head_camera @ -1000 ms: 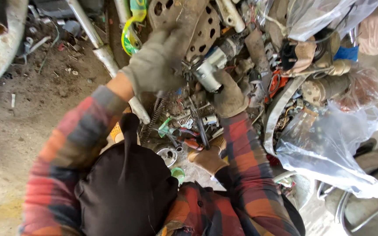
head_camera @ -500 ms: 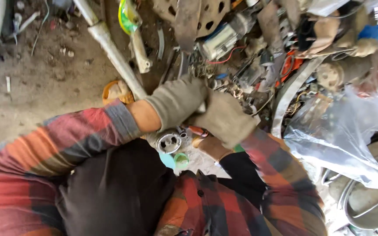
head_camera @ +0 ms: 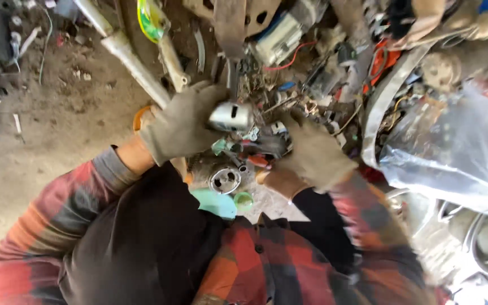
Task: The recorder uses various tools to disassemble and inspect a small electric motor amidst a pile of mechanical parts.
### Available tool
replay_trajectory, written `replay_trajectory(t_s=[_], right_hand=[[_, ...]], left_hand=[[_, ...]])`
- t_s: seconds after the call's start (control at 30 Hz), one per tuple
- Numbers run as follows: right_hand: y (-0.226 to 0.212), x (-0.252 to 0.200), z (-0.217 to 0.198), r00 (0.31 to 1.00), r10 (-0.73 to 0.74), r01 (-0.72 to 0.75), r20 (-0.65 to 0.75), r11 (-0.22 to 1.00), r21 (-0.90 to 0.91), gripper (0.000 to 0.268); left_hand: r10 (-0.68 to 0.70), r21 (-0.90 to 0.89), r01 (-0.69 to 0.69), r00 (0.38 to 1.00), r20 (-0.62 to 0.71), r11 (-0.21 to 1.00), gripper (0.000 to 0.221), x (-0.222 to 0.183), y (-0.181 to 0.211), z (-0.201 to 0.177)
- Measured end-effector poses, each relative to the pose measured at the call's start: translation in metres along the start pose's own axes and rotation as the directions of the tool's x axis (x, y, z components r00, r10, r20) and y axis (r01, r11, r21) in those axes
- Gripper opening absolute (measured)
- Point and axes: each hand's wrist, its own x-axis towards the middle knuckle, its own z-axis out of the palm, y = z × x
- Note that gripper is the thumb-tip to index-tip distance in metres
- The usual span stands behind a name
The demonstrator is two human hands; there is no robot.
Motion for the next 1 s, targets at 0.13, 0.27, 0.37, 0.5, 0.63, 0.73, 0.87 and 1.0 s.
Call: replay_trajectory(t_s=[0.13,0.27,0.37,0.5,0.63,0.73,0.87,1.0], right_hand=[[-0.032,0.05,-0.009,0.944,0.307,-0.211,-0.126,0.848,0.485,0.078],[-0.061,0.069,-0.022,0.941,0.332,-0.227,-0.061,0.758,0.611,0.076],[-0.06,0.068,-0.013,0.896,0.444,-0.333,0.032,0.621,0.709,0.067],[-0.062,0.05,0.01,0.796,0.603,-0.291,-0.059,0.466,0.836,0.067],[-0.071,0.049,0.009,0.755,0.598,-0.229,-0.27,0.626,0.745,0.069],[-0.067,0.047,0.017,0.758,0.57,-0.196,-0.317,0.663,0.722,0.07],[-0.064,0.042,0.019,0.788,0.58,-0.139,-0.208,0.497,0.857,0.076],[-0.067,0.031,0.021,0.738,0.572,-0.073,-0.357,0.594,0.801,0.08]], left_hand=[[0.198,0.057,-0.191,0.967,-0.161,0.98,0.065,-0.005,0.009,-0.001],[0.462,0.331,-0.407,0.881,-0.104,0.851,0.059,0.007,0.019,0.01],[0.498,0.291,-0.443,0.854,-0.152,0.848,0.058,0.003,0.032,-0.001],[0.62,-0.018,-0.679,0.679,-0.394,0.733,0.083,-0.005,0.04,-0.025],[0.648,0.024,-0.715,0.618,-0.446,0.698,0.086,-0.003,0.033,-0.02],[0.701,0.082,-0.752,0.562,-0.439,0.654,0.082,-0.006,0.031,-0.017],[0.748,0.111,-0.782,0.529,-0.402,0.613,0.073,-0.004,0.027,-0.012],[0.661,-0.039,-0.737,0.627,-0.411,0.675,0.069,-0.01,0.032,-0.021]])
